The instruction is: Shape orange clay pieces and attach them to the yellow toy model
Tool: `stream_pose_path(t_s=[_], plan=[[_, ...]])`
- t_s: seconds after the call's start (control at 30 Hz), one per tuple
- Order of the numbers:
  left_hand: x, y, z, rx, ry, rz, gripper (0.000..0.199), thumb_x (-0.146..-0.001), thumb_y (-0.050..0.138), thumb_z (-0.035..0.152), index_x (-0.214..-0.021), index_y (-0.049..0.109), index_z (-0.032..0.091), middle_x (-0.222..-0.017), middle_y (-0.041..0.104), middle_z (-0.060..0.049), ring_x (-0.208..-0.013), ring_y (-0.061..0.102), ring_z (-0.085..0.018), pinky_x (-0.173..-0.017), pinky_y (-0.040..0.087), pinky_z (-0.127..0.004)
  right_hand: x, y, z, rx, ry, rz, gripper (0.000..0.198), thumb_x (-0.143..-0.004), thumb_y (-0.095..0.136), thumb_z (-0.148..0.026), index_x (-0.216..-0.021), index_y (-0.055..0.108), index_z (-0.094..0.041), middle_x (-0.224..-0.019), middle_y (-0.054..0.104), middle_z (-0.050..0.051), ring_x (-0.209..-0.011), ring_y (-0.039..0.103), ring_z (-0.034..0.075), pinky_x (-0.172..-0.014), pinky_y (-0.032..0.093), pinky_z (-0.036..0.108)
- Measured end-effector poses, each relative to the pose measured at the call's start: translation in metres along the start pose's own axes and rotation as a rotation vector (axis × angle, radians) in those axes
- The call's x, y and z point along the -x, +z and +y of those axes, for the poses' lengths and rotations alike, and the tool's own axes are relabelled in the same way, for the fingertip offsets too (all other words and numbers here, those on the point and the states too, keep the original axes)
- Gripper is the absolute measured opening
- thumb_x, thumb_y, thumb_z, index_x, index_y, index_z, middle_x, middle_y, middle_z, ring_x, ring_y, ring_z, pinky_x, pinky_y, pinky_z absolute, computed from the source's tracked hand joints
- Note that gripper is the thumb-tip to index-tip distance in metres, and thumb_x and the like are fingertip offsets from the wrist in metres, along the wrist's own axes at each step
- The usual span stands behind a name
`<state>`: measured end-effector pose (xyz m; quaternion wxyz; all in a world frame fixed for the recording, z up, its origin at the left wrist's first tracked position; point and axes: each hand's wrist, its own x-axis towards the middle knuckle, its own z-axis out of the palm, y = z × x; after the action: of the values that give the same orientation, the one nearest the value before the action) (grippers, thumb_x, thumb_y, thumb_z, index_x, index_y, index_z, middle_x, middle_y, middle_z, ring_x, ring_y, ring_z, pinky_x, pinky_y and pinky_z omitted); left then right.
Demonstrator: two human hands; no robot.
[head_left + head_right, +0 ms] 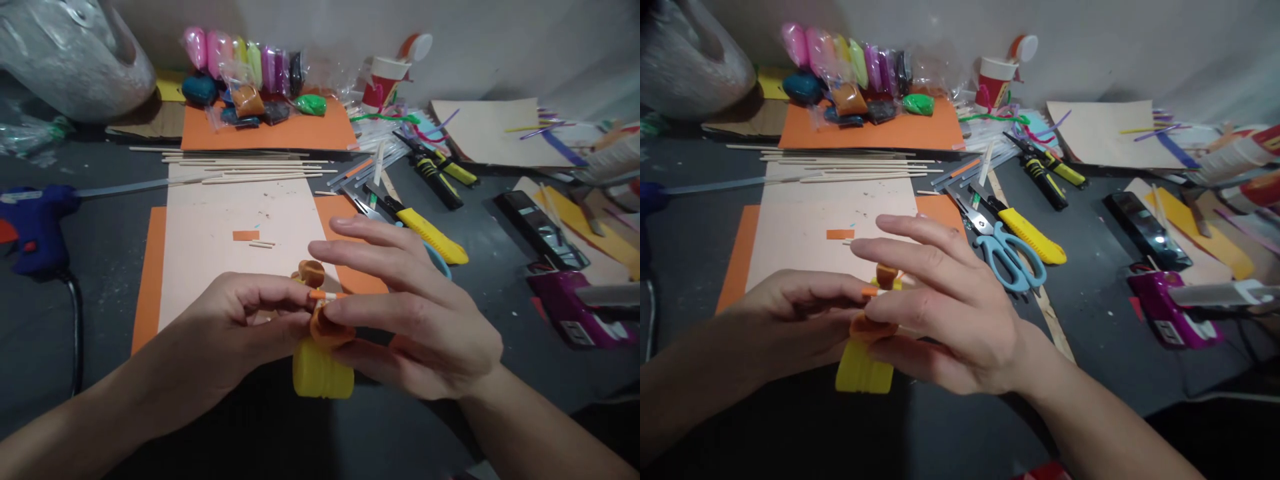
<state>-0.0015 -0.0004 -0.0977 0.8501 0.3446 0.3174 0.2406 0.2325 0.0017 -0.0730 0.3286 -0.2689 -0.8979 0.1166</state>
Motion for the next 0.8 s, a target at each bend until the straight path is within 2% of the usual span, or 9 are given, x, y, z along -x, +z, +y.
stream_pose_path(t_s=[0.23,0.4,0.53,0.7,0.8], plan=[[0.003,-0.001,-0.005,0.026,0.009,0.024,0.010,-0.091,0.077,0.025,-0.096,0.084,0.031,-0.090,0.081,0.004,-0.080,0.074,-0.010,-0.072,0.056,-0.015,0.001,-0.001,-0.002,0.078,-0.003,-0.019,0.015,-0.102,0.060,-0.037,-0.106,0.069,-0.026,-0.139,0.067,0.007,-0.150,0.044,0.024,-0.123,0.044,0.050],[0.004,0.010,0.006,0.036,-0.021,0.021,0.009,-0.088,0.080,0.031,-0.094,0.085,0.034,-0.085,0.080,0.006,-0.077,0.072,-0.006,-0.074,0.055,-0.011,0.002,-0.004,-0.001,-0.020,0.028,-0.002,0.018,-0.101,0.062,-0.037,-0.111,0.067,-0.023,-0.141,0.066,0.011,-0.144,0.052,0.026,-0.121,0.045,0.050],[0.002,0.017,0.014,0.043,-0.046,0.053,0.006,-0.084,0.083,0.036,-0.090,0.086,0.035,-0.084,0.081,0.005,-0.077,0.071,-0.007,-0.077,0.056,-0.014,0.003,-0.003,0.001,-0.002,0.041,-0.002,0.021,-0.098,0.066,-0.041,-0.112,0.068,-0.026,-0.145,0.063,0.009,-0.143,0.053,0.029,-0.119,0.046,0.056],[-0.001,0.021,0.014,0.058,-0.091,0.102,0.008,-0.080,0.087,0.038,-0.083,0.086,0.031,-0.083,0.081,0.004,-0.076,0.071,-0.008,-0.070,0.054,-0.012,0.002,-0.003,0.002,-0.002,0.018,0.002,0.017,-0.097,0.068,-0.036,-0.106,0.070,-0.022,-0.143,0.063,0.012,-0.145,0.051,0.029,-0.121,0.044,0.055],[-0.001,0.022,0.014,0.087,-0.116,0.084,0.008,-0.079,0.088,0.038,-0.082,0.085,0.030,-0.082,0.080,0.004,-0.076,0.069,-0.006,-0.069,0.051,-0.010,0.000,-0.004,0.003,-0.005,-0.015,-0.010,0.016,-0.098,0.068,-0.035,-0.107,0.070,-0.023,-0.142,0.064,0.011,-0.145,0.051,0.027,-0.121,0.044,0.053]])
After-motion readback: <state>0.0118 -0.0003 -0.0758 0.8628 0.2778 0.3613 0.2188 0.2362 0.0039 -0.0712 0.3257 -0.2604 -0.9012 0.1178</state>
